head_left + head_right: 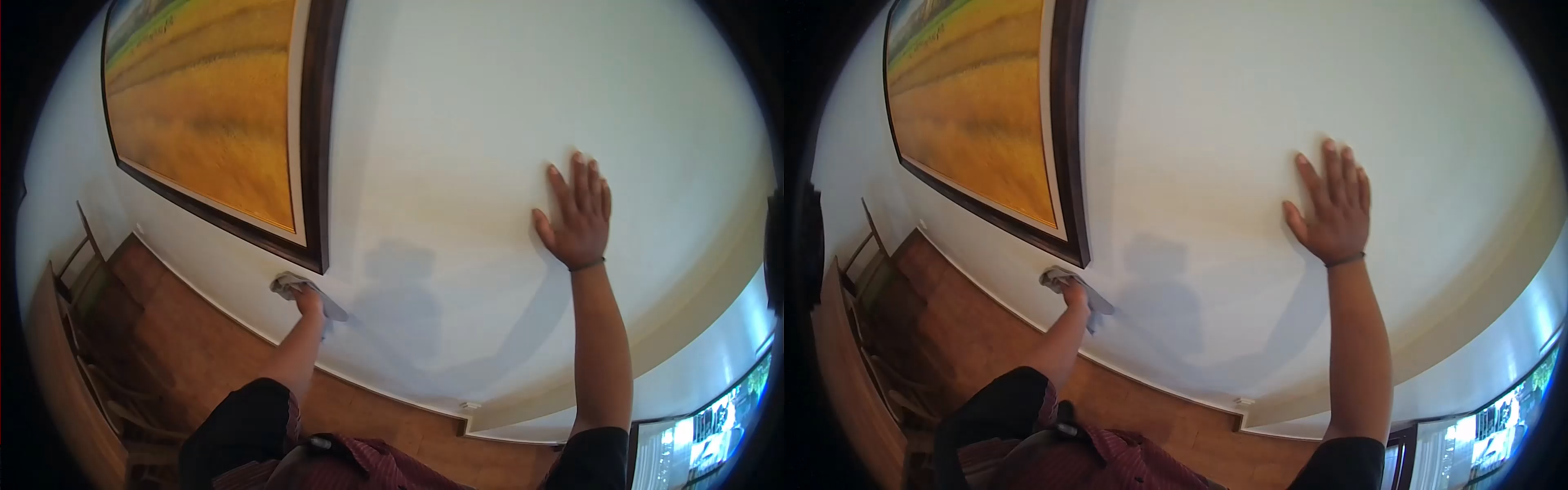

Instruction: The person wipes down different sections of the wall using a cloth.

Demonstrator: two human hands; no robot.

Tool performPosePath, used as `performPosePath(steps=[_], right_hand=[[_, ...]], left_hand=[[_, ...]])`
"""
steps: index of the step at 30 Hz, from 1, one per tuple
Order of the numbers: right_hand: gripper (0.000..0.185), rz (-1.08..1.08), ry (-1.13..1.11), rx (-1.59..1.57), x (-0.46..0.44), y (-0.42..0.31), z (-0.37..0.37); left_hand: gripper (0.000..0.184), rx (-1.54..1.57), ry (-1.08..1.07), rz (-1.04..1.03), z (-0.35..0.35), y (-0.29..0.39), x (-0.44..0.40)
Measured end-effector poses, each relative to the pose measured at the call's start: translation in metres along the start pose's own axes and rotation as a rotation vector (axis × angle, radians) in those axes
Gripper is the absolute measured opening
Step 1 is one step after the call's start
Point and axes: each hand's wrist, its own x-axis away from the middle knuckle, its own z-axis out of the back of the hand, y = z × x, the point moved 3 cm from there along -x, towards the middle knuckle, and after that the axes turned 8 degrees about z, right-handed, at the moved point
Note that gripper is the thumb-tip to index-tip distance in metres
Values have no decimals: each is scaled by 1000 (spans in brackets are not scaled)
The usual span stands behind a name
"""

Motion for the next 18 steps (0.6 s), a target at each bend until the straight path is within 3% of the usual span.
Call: performPosePath(steps=[2,3,5,6,9,12,13,18], right_hand=[[58,-3,91,72,-28,-18,-13],[58,17,31,26,18,14,13],[51,9,156,-11,19,18,10],[46,-10,155,-38,21,15,14],[43,-14,191,-50,24,19,8],[40,-24,192,-87,25,17,12],[40,-26,210,-77,25,19,14],[39,-17,217,-115,27,19,15]], left_hand=[[75,222,-231,203,-6,78,-7],[75,182,-196,260,16,25,75],[68,25,-185,-110,-10,20,77],[64,-253,-33,-238,-16,-11,88],[57,-203,-61,-430,-62,-55,182],[45,-187,-430,-621,-76,-75,282],[48,-213,-496,-666,-61,-35,327],[50,-229,-563,-948,-43,-17,349]])
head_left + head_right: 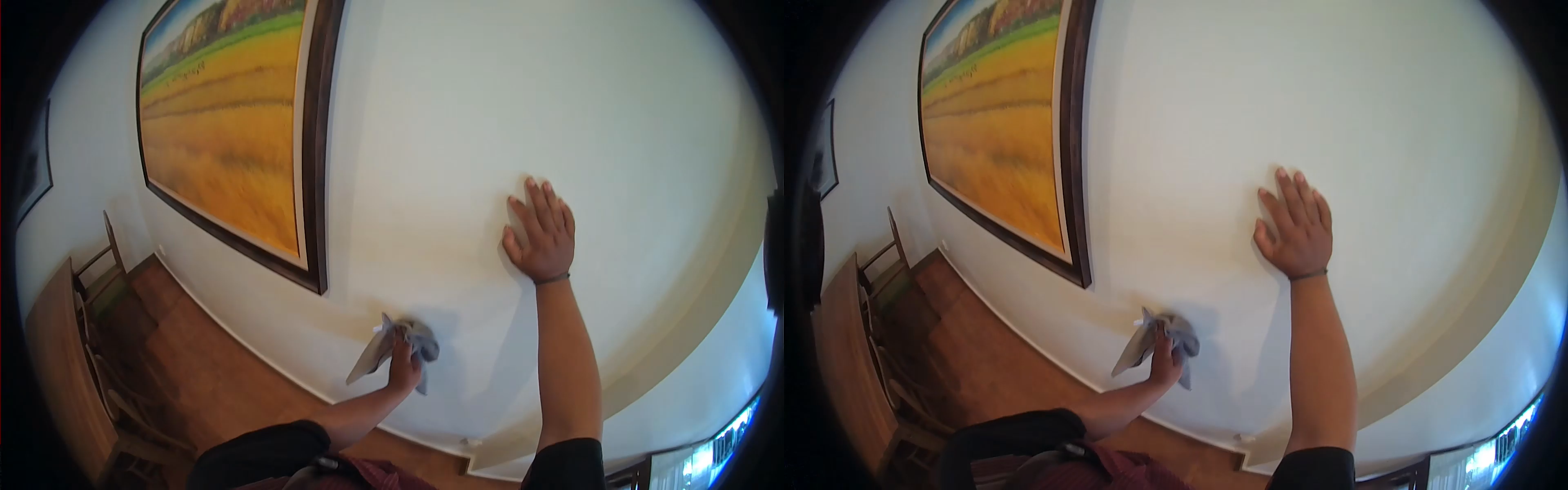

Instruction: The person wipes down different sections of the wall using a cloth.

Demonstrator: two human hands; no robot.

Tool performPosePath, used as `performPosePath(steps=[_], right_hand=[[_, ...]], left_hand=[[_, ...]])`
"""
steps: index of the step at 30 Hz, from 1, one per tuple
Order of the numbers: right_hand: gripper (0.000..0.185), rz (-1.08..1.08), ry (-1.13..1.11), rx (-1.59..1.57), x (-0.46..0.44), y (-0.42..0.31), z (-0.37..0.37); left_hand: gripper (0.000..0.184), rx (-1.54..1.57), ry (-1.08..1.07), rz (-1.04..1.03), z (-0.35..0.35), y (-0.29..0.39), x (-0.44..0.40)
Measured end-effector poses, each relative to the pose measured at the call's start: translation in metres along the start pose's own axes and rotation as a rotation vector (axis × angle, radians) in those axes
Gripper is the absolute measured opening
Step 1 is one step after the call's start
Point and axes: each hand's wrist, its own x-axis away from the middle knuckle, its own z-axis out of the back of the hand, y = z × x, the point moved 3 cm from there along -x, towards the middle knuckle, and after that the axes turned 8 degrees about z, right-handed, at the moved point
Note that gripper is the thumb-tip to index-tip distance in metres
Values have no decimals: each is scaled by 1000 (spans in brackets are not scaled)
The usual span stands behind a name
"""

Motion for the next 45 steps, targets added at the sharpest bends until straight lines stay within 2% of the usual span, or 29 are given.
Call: performPosePath(steps=[2,4,7,8,10,12,14,16,17,19,20,22,23,24,25,26,29,30,31,35,37,38,39,41,42,43,44,45], right_hand=[[38,0,-1,-8,-2,-1,0],[37,2,18,10,-4,-3,1],[35,4,12,18,-3,-5,-1],[34,-1,11,19,-3,-5,-1],[34,4,8,21,-4,-5,-4],[32,-13,9,27,-1,-4,-6],[32,-8,7,31,-2,-5,-7],[31,-11,1,44,-1,-4,-8],[31,-6,13,41,-1,-3,-8],[31,-4,16,35,-1,-3,-9],[31,-11,14,48,-1,-4,-8],[31,-21,2,49,-1,-6,-10],[30,-17,17,53,-1,-5,-10],[30,-13,32,57,0,-5,-11],[30,-15,24,50,1,-5,-11],[29,-15,25,57,1,-4,-11],[28,-7,32,51,3,-3,-13],[28,0,46,50,2,-3,-12],[28,-2,40,45,1,-4,-13],[26,8,55,38,3,-2,-12],[25,15,65,47,0,-1,-12],[24,16,73,47,0,-2,-12],[23,15,79,45,0,-3,-12],[23,12,78,49,1,-3,-13],[23,10,78,50,1,-3,-13],[23,6,78,62,1,-2,-12],[22,7,78,56,1,-2,-12],[22,10,78,45,0,-3,-12]], left_hand=[[50,-60,-30,-19,10,-33,2],[49,-67,34,36,39,-57,-17],[61,-82,192,394,49,-163,-29],[66,-272,141,442,67,-164,-40],[70,-221,85,651,92,-190,-67],[70,-388,137,564,98,-284,-87],[66,-520,26,699,142,-275,-96],[65,-233,107,862,173,-305,-112],[65,-234,93,866,174,-286,-119],[46,-158,431,749,186,-229,-124],[46,-165,426,756,173,-219,-124],[44,-119,575,758,152,-203,-114],[43,-143,657,592,130,-213,-104],[42,-102,635,415,108,-202,-91],[40,-68,615,424,78,-190,-74],[40,63,464,482,46,-176,-54],[59,-26,135,169,-10,-58,14],[65,-6,-23,45,-17,-40,25],[64,-43,-27,-40,-22,-32,33],[54,-26,-169,-93,1,-66,28],[42,7,-111,-177,24,-80,17],[45,-8,-41,-154,40,-90,13],[45,49,81,95,41,-132,24],[51,-223,28,502,38,-255,51],[46,-106,25,692,38,-304,45],[48,204,-89,1288,84,-202,2],[47,-35,-27,1118,71,-296,11],[47,-33,-30,1116,73,-313,5]])
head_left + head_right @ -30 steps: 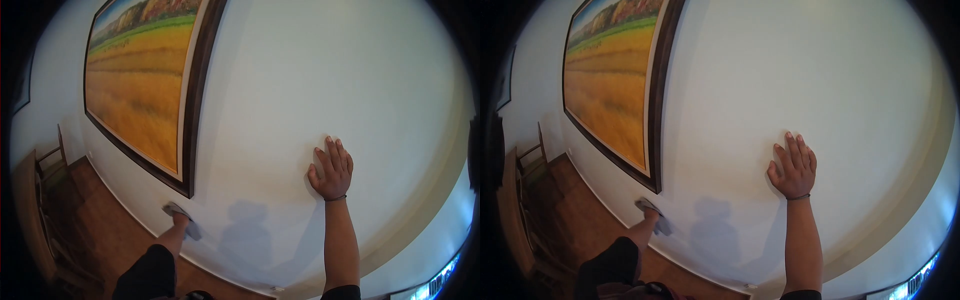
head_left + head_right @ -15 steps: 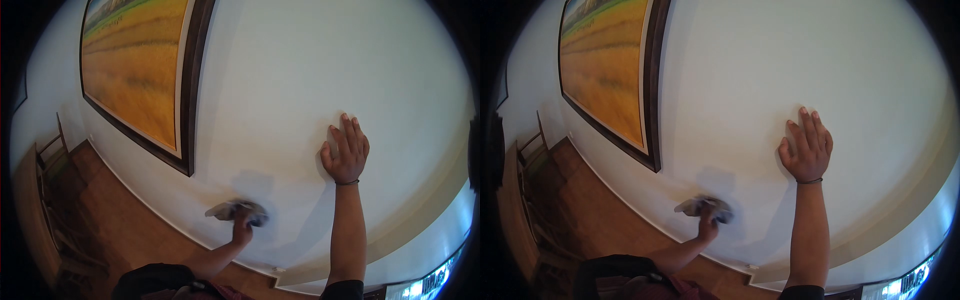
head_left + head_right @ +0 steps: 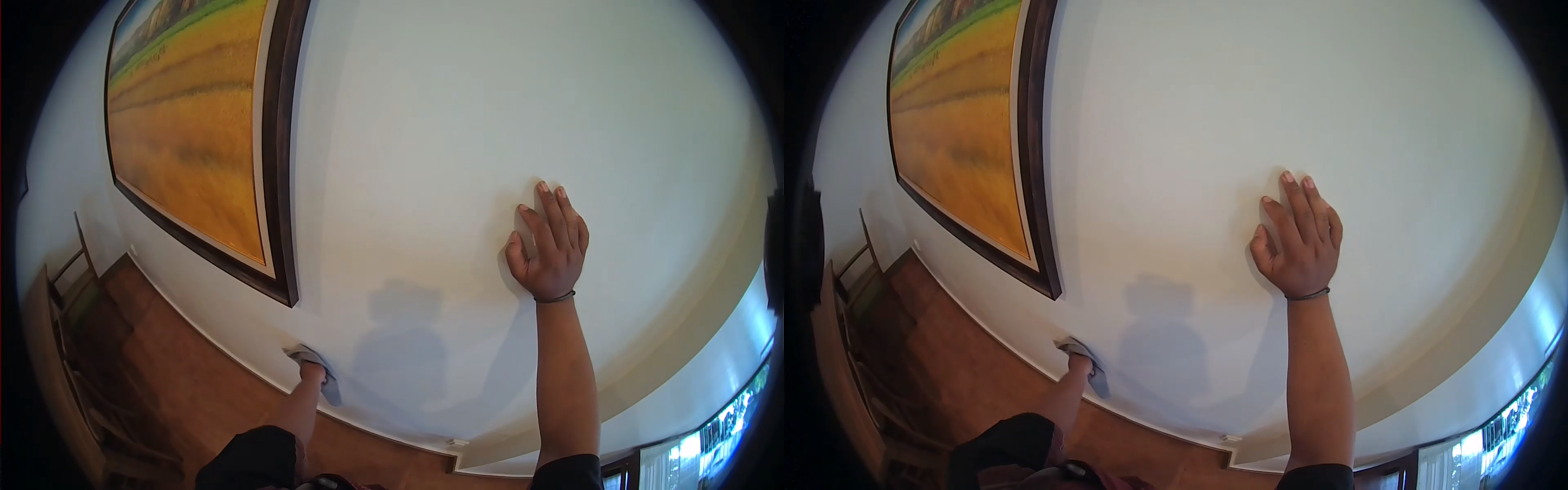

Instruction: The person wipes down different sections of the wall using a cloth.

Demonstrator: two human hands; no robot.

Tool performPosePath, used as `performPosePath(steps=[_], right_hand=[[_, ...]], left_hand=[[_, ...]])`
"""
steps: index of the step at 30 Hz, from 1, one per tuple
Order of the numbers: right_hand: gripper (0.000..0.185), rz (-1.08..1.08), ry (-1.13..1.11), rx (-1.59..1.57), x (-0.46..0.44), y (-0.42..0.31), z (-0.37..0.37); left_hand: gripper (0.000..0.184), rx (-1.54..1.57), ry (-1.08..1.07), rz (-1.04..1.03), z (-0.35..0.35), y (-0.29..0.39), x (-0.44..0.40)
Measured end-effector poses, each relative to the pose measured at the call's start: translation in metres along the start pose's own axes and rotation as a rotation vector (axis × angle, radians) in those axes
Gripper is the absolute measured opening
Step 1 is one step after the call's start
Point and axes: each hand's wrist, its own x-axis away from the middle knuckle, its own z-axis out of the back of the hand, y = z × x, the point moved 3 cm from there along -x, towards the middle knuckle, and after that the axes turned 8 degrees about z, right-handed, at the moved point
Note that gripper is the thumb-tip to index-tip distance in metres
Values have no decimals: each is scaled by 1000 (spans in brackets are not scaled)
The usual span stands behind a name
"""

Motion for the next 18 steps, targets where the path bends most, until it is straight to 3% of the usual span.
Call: performPosePath(steps=[2,3,6,8,11,13,18], right_hand=[[22,-1,-6,0,-1,-1,1],[22,-5,-10,-2,-2,-1,2],[21,-11,10,-2,1,0,1],[20,-13,12,-9,1,0,3],[20,-14,23,-14,-1,1,4],[19,-19,31,-17,0,2,5],[22,-32,27,-116,-6,1,14]], left_hand=[[45,-217,79,-178,2,7,-12],[41,-164,3,-139,6,31,10],[41,-18,61,-212,-12,44,22],[44,-81,95,-201,-2,80,76],[55,94,-3,-346,2,132,139],[64,20,216,-733,7,172,188],[70,90,111,-990,22,267,250]])
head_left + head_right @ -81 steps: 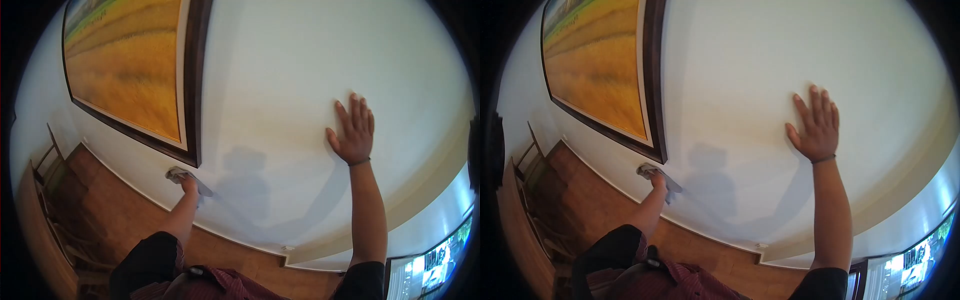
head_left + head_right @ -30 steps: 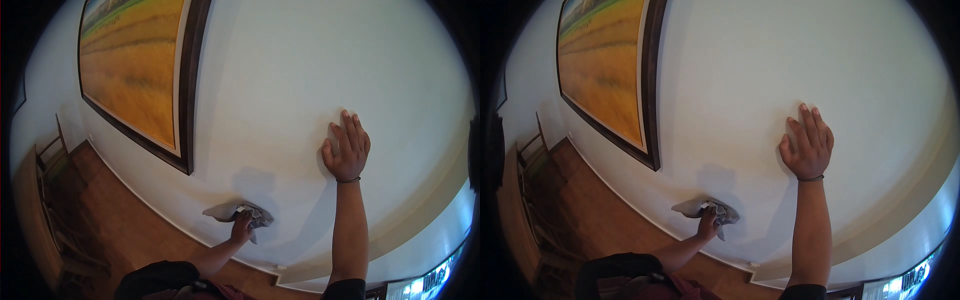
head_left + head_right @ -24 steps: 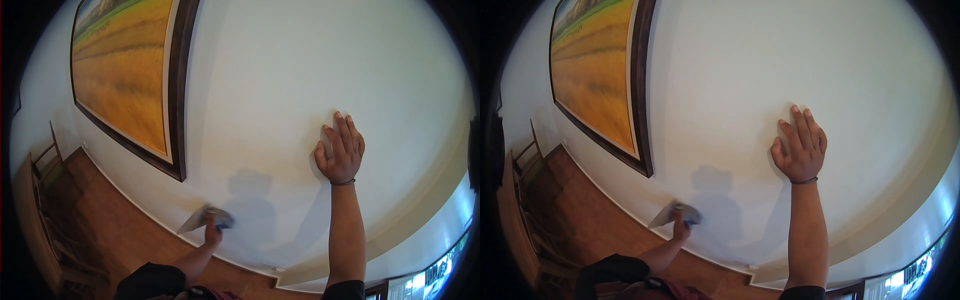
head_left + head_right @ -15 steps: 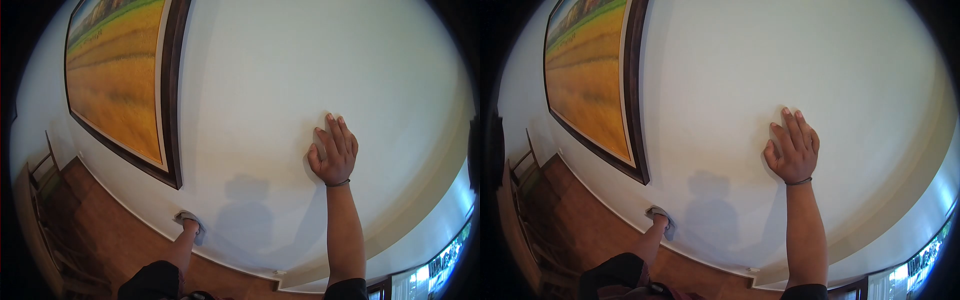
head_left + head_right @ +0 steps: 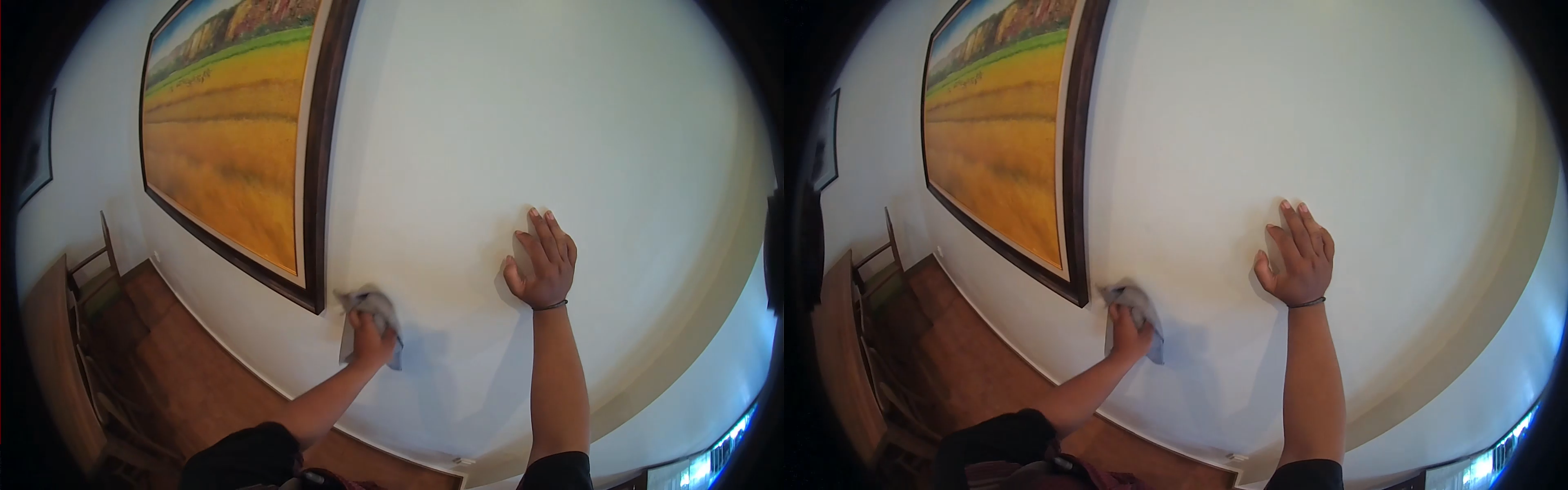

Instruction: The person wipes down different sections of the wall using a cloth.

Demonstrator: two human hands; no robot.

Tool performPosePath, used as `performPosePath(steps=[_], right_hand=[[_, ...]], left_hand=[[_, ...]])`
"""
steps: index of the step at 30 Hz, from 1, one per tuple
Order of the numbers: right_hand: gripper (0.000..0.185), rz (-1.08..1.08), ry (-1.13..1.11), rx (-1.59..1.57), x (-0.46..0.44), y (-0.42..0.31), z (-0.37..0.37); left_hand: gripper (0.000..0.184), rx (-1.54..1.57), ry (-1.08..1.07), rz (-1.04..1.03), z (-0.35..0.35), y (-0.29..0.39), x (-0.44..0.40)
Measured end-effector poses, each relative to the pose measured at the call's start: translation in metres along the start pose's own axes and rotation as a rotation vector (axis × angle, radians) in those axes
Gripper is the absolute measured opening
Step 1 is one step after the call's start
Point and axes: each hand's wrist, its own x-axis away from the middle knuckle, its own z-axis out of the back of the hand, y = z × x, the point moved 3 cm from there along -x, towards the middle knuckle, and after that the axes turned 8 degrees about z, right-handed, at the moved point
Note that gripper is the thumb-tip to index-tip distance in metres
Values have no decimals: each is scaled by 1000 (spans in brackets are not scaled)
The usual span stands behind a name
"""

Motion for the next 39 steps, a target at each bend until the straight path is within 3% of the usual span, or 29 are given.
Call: performPosePath(steps=[4,6,7,8,10,11,12,13,14,16,18,20,22,24,26,32,35,39], right_hand=[[35,-2,-63,-78,-7,-4,13],[54,-77,-185,-37,-5,-10,10],[54,-82,-183,-36,-1,-21,5],[61,-116,-163,-87,7,-40,-4],[73,-59,-238,-281,13,-85,-15],[77,20,-406,-551,-4,-110,-16],[80,195,-294,-531,4,-136,-23],[78,238,-250,-436,3,-154,-30],[78,236,-255,-428,3,-158,-43],[77,20,-435,-356,11,-153,-81],[70,81,-412,-269,16,-148,-99],[57,119,-294,-192,9,-151,-94],[52,171,-252,-127,10,-150,-94],[47,225,-197,-76,10,-151,-96],[44,220,-203,-79,10,-150,-97],[45,173,-290,-97,-23,-149,-84],[48,8,-210,-50,-68,-134,-82],[53,0,-158,-42,-85,-139,-66]], left_hand=[[68,-41,2,-374,4,85,-47],[68,124,-126,-220,9,117,-65],[67,272,-242,-86,14,131,-73],[67,271,-245,-91,18,136,-79],[66,842,-518,196,15,132,-91],[72,847,-673,302,17,128,-95],[72,853,-673,292,28,133,-97],[73,943,-754,338,40,143,-93],[74,1030,-839,388,49,149,-91],[73,1006,-739,507,70,143,-100],[67,463,-733,94,117,160,-107],[63,229,-534,-209,178,197,-98],[73,351,-395,-498,246,254,-81],[98,413,-247,-792,312,313,-66],[98,391,-156,-1000,358,349,-59],[99,298,-128,-1167,420,375,-57],[99,280,-128,-1169,433,377,-68],[100,270,-137,-1209,449,357,-50]])
